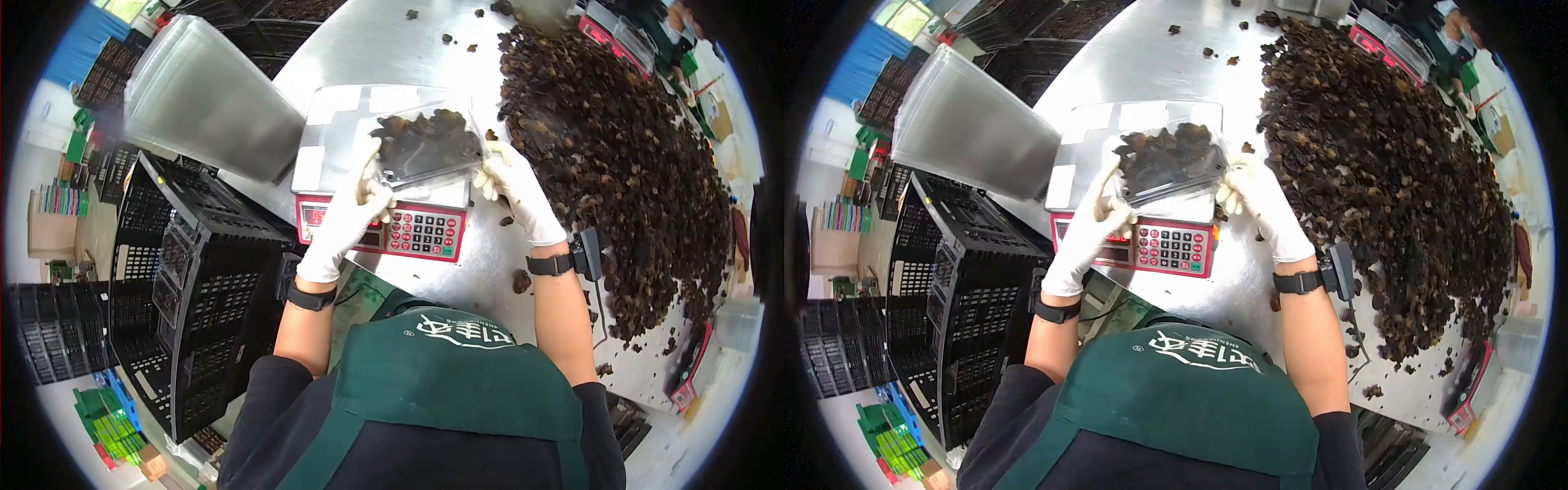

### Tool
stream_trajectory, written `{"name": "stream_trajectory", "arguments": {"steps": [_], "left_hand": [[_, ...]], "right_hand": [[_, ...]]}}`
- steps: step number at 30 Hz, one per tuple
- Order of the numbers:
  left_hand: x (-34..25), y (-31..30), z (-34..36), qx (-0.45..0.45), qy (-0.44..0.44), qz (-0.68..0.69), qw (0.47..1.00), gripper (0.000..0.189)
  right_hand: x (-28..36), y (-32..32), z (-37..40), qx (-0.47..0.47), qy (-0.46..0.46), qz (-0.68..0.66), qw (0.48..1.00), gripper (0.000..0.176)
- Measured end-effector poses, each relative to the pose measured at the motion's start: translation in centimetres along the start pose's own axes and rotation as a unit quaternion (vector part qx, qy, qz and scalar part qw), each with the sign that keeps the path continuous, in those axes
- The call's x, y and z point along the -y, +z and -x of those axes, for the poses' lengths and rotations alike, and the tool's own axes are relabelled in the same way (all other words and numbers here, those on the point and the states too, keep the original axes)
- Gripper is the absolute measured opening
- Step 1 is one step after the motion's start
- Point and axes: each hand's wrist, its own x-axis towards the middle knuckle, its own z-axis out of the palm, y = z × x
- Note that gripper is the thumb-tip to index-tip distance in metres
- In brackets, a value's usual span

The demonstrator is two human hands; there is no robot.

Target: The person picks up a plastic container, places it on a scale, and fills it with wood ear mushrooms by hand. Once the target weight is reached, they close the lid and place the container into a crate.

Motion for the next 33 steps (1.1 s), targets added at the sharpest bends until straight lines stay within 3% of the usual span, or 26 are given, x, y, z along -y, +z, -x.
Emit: {"name": "stream_trajectory", "arguments": {"steps": [3, 5, 7, 9, 10, 13, 16, 17, 19, 21, 25, 27, 29, 31, 32, 33], "left_hand": [[2.0, -0.3, -0.2, -0.067, 0.014, 0.034, 0.997, 0.064], [4.5, -0.3, -0.3, -0.063, -0.016, 0.084, 0.994, 0.061], [2.8, 1.2, 1.5, -0.097, -0.005, 0.162, 0.982, 0.057], [1.9, 2.0, 3.2, -0.075, 0.047, 0.186, 0.979, 0.056], [0.2, 2.4, 4.5, -0.08, 0.062, 0.183, 0.978, 0.066], [-6.1, 2.3, 8.3, -0.087, 0.051, 0.168, 0.981, 0.084], [-10.5, -0.6, 11.5, -0.168, 0.103, 0.243, 0.95, 0.084], [-11.7, -2.6, 12.8, -0.205, 0.116, 0.26, 0.936, 0.084], [-12.5, -7.9, 16.2, -0.233, 0.224, 0.245, 0.914, 0.082], [-13.9, -12.0, 20.6, -0.368, 0.266, 0.205, 0.867, 0.078], [-11.5, -22.5, 30.9, -0.554, 0.246, 0.154, 0.78, 0.07], [-8.3, -28.2, 35.7, -0.687, 0.255, 0.152, 0.664, 0.06], [-5.4, -33.9, 40.7, -0.764, 0.197, 0.102, 0.606, 0.056], [-4.3, -36.7, 45.1, -0.644, 0.19, 0.295, 0.679, 0.057], [-5.8, -34.8, 43.6, -0.663, 0.13, 0.23, 0.7, 0.057], [-8.4, -32.5, 40.5, -0.729, 0.02, 0.24, 0.641, 0.056]], "right_hand": [[-0.4, 0.7, 0.8, 0.006, -0.009, -0.032, 0.999, 0.028], [0.3, 1.8, 2.2, -0.031, 0.018, -0.026, 0.999, 0.023], [0.6, 2.2, 4.2, -0.037, -0.002, 0.004, 0.999, 0.027], [0.5, 1.9, 6.3, -0.051, -0.024, -0.004, 0.998, 0.035], [0.3, 1.4, 7.0, -0.042, -0.068, -0.012, 0.997, 0.039], [4.0, 1.4, 7.4, -0.001, -0.083, 0.051, 0.995, 0.051], [10.0, 7.7, 8.3, 0.067, -0.153, 0.023, 0.986, 0.095], [10.4, 8.6, 8.2, 0.085, -0.17, 0.04, 0.981, 0.102], [11.9, 10.4, 8.0, 0.111, -0.179, 0.114, 0.971, 0.102], [11.0, 10.1, 7.6, 0.109, -0.196, 0.135, 0.965, 0.089], [8.4, 6.9, 6.5, 0.092, -0.131, 0.125, 0.979, 0.077], [7.7, 5.1, 6.2, 0.086, -0.106, 0.105, 0.985, 0.061], [7.1, 3.7, 5.9, 0.075, -0.115, 0.094, 0.986, 0.059], [7.1, 2.7, 6.0, 0.053, -0.121, 0.101, 0.986, 0.063], [7.1, 2.4, 6.3, 0.039, -0.12, 0.105, 0.986, 0.06], [6.8, 2.1, 6.6, 0.033, -0.114, 0.106, 0.987, 0.058]]}}
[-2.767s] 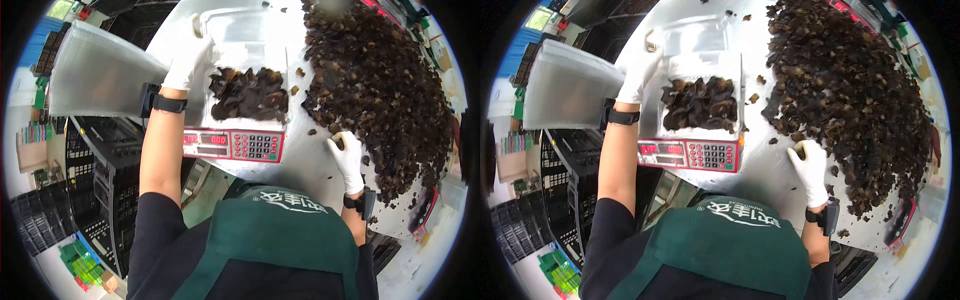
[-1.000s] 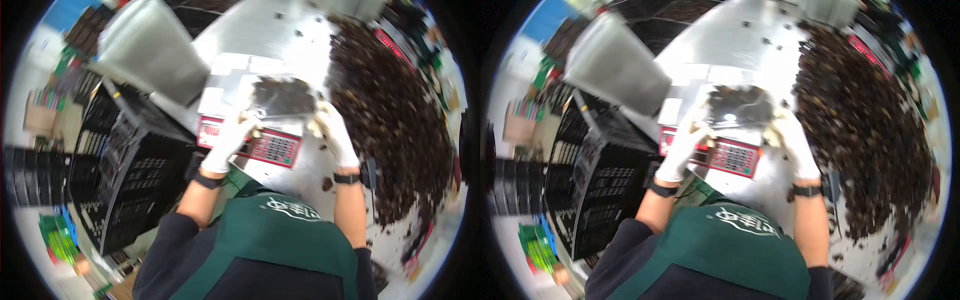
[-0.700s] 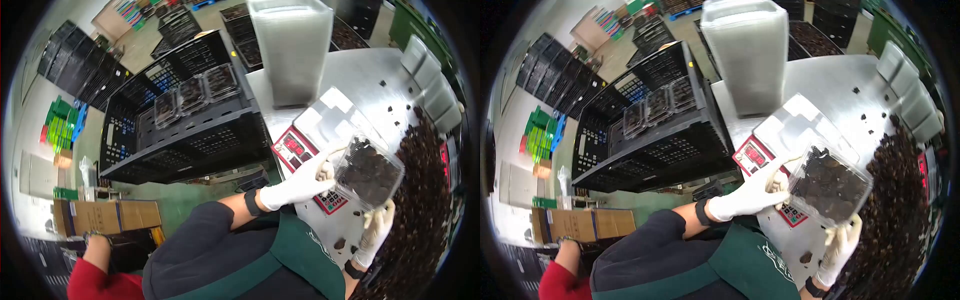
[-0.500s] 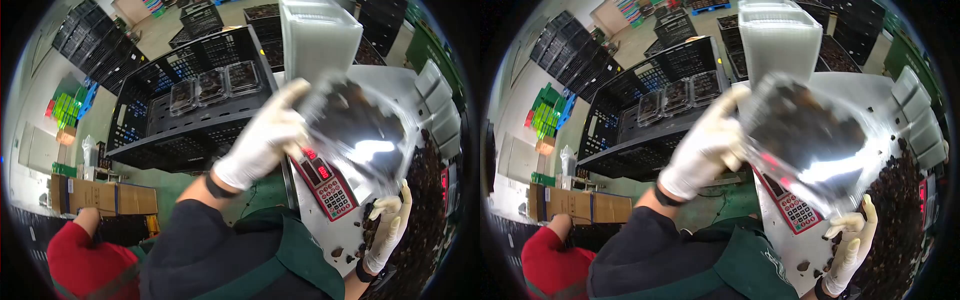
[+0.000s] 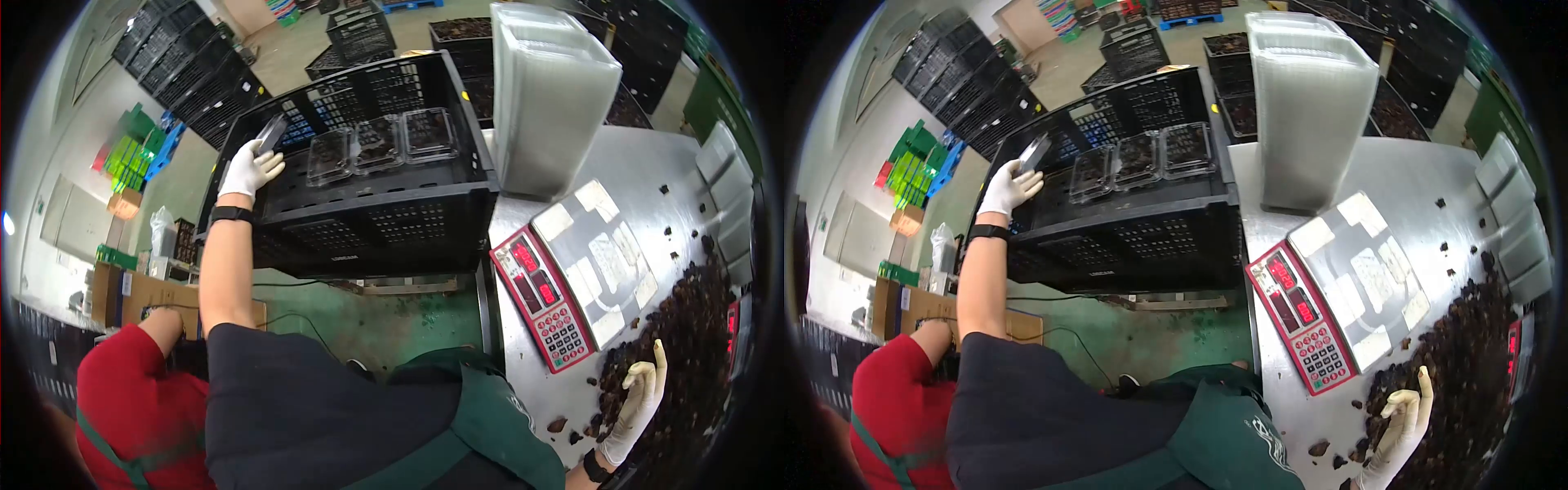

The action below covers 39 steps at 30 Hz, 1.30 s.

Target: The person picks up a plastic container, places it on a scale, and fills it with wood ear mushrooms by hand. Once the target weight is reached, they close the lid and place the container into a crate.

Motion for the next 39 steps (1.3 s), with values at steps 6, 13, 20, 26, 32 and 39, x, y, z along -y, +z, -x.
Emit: {"name": "stream_trajectory", "arguments": {"steps": [6, 13, 20, 26, 32, 39], "left_hand": [[2.2, 15.0, 12.9, 0.301, 0.24, -0.318, 0.866, 0.062], [6.9, 36.4, 26.5, 0.476, 0.611, -0.376, 0.509, 0.052], [22.2, 46.8, 38.9, 0.562, 0.668, -0.381, 0.305, 0.05], [25.5, 48.1, 41.4, 0.549, 0.682, -0.394, 0.28, 0.049], [23.7, 49.4, 40.2, 0.549, 0.679, -0.38, 0.305, 0.047], [8.4, 43.6, 32.2, 0.519, 0.642, -0.35, 0.443, 0.046]], "right_hand": [[-2.8, -2.8, 4.2, -0.05, 0.082, -0.02, 0.995, 0.044], [-7.2, -3.0, 11.0, -0.083, 0.167, -0.011, 0.982, 0.039], [-15.5, -0.1, 18.0, -0.224, 0.146, 0.232, 0.935, 0.025], [-17.6, 1.4, 19.3, -0.41, 0.05, 0.255, 0.874, 0.014], [-18.3, 1.6, 18.9, -0.458, 0.002, 0.235, 0.857, 0.011], [-16.7, 0.3, 19.7, -0.36, 0.037, 0.193, 0.912, 0.023]]}}
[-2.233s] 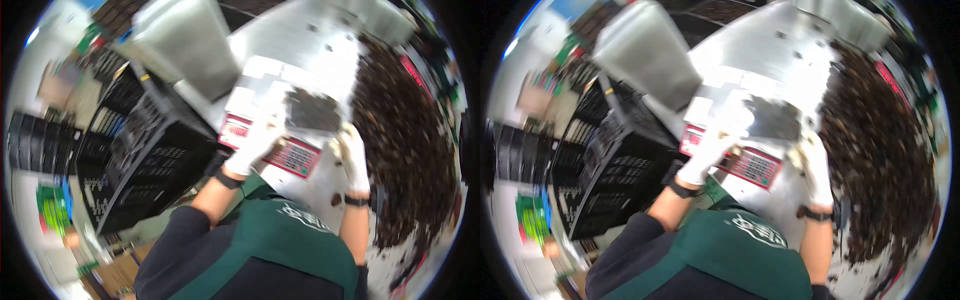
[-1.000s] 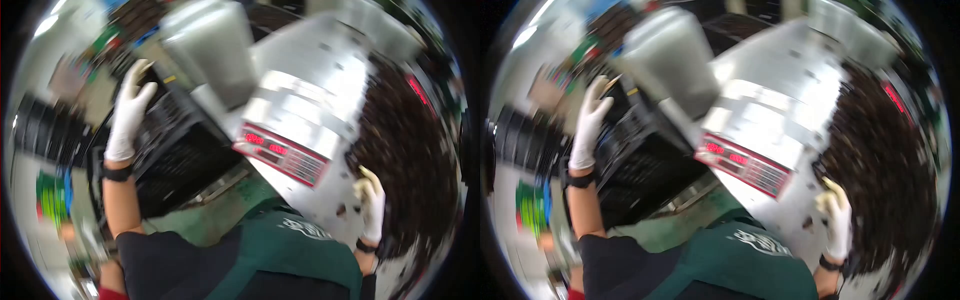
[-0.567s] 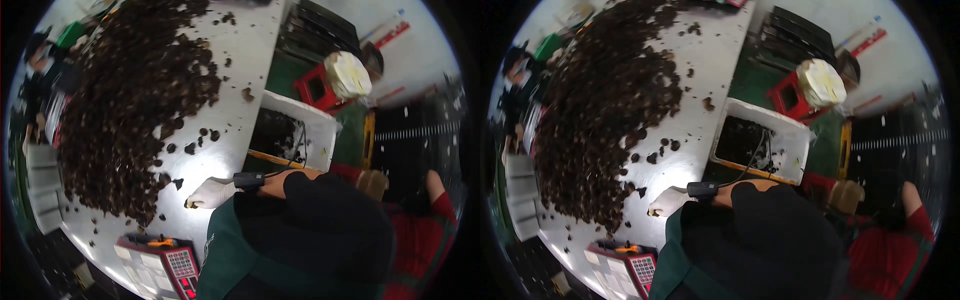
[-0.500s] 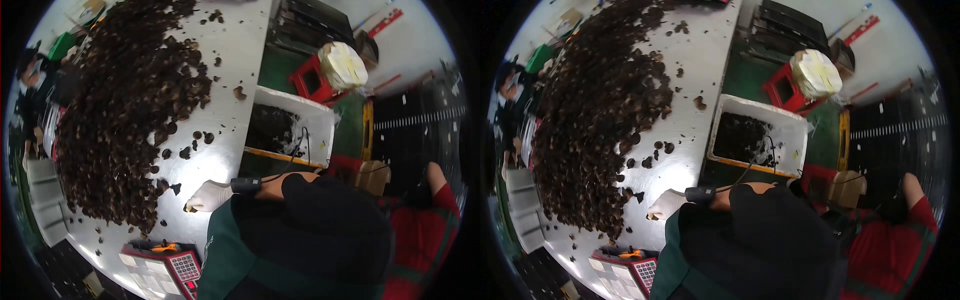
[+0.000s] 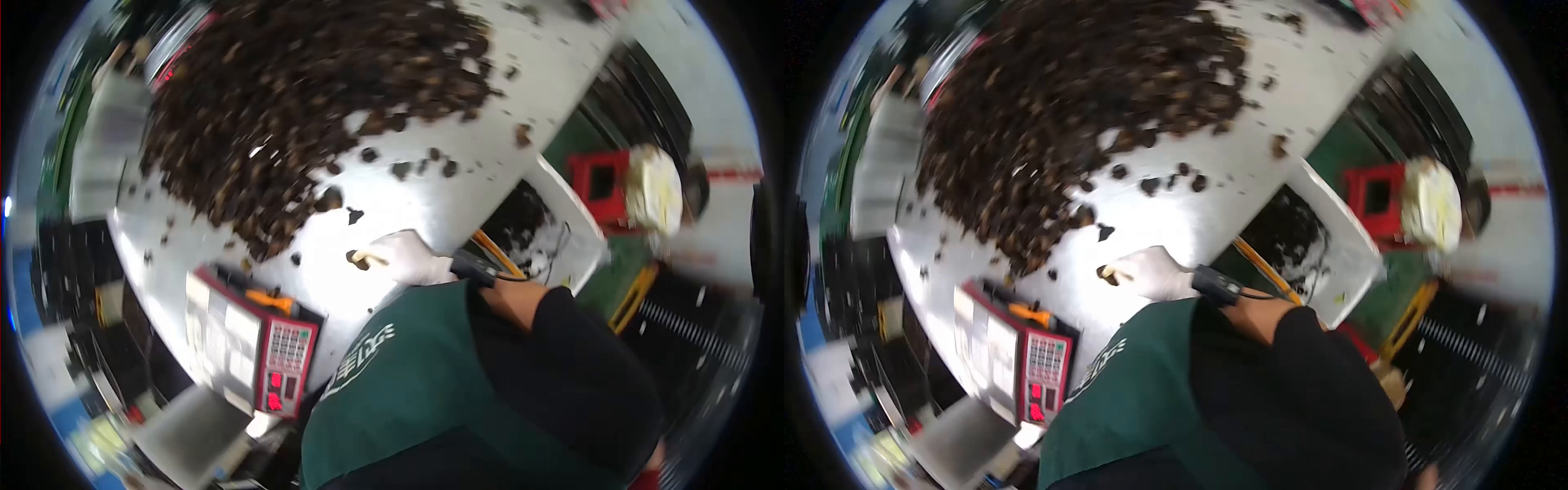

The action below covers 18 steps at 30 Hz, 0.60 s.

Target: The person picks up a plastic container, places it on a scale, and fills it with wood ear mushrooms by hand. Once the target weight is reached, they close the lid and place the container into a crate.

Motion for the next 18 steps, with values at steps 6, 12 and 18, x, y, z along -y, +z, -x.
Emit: {"name": "stream_trajectory", "arguments": {"steps": [6, 12, 18], "left_hand": [[-9.9, 11.2, 10.0, -0.022, 0.156, -0.033, 0.987, 0.035], [-8.7, 20.2, 16.4, 0.1, 0.004, 0.0, 0.995, 0.034], [-12.2, 20.0, 16.0, 0.033, 0.044, 0.034, 0.998, 0.047]], "right_hand": [[0.1, -1.8, -0.8, -0.042, -0.017, 0.049, 0.998, 0.021], [-1.0, -7.7, -7.5, -0.086, -0.046, 0.178, 0.979, 0.047], [-1.8, -5.1, -20.0, -0.035, -0.102, 0.309, 0.945, 0.073]]}}
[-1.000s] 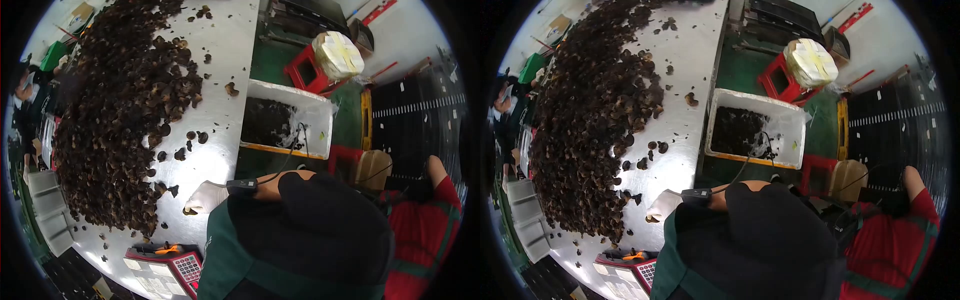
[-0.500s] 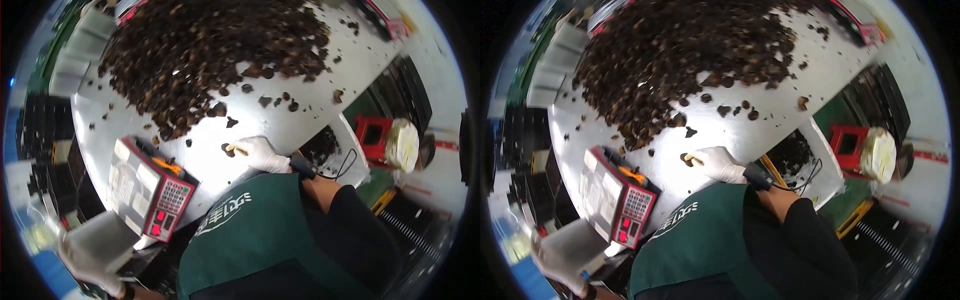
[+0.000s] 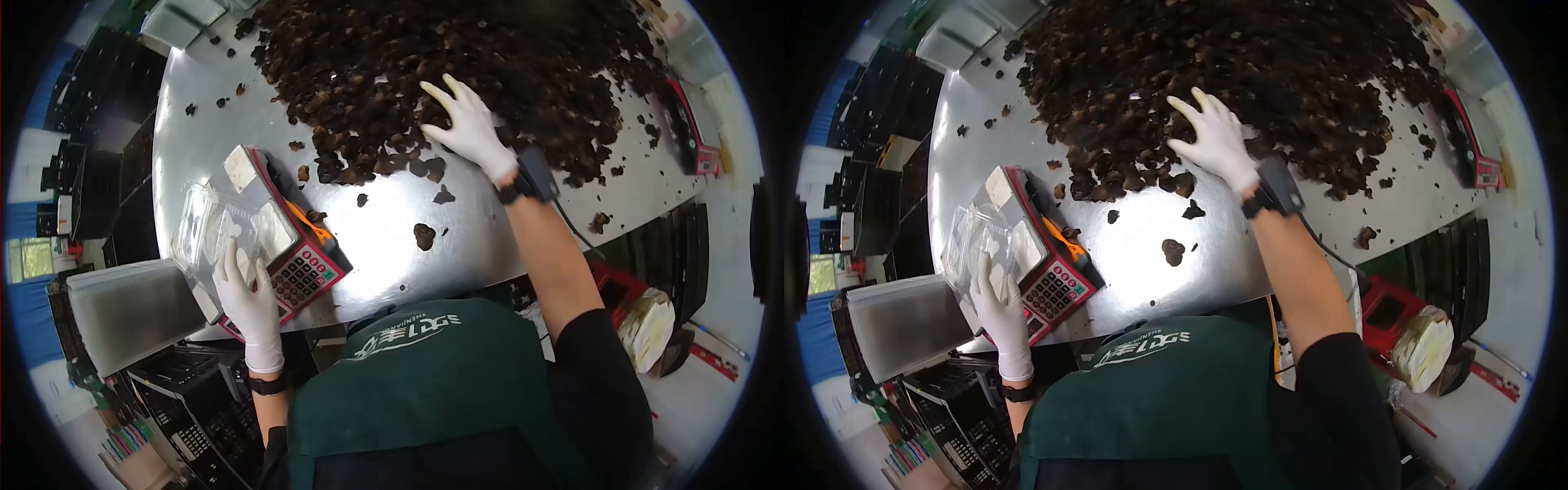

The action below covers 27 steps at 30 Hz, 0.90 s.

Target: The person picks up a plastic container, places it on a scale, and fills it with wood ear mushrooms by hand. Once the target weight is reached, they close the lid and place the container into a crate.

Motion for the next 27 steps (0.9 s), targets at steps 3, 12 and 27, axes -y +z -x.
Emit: {"name": "stream_trajectory", "arguments": {"steps": [3, 12, 27], "left_hand": [[-1.9, 0.8, 1.2, -0.02, 0.105, 0.052, 0.993, 0.049], [-9.9, 11.7, -0.2, 0.196, 0.058, 0.134, 0.97, 0.063], [-11.3, 19.4, -2.0, 0.133, 0.031, 0.134, 0.982, 0.058]], "right_hand": [[3.9, 3.5, -2.7, 0.101, -0.005, 0.046, 0.994, 0.073], [6.2, 0.8, 6.4, 0.147, -0.167, -0.018, 0.975, 0.063], [3.4, 5.0, 0.5, 0.106, -0.154, -0.004, 0.982, 0.051]]}}
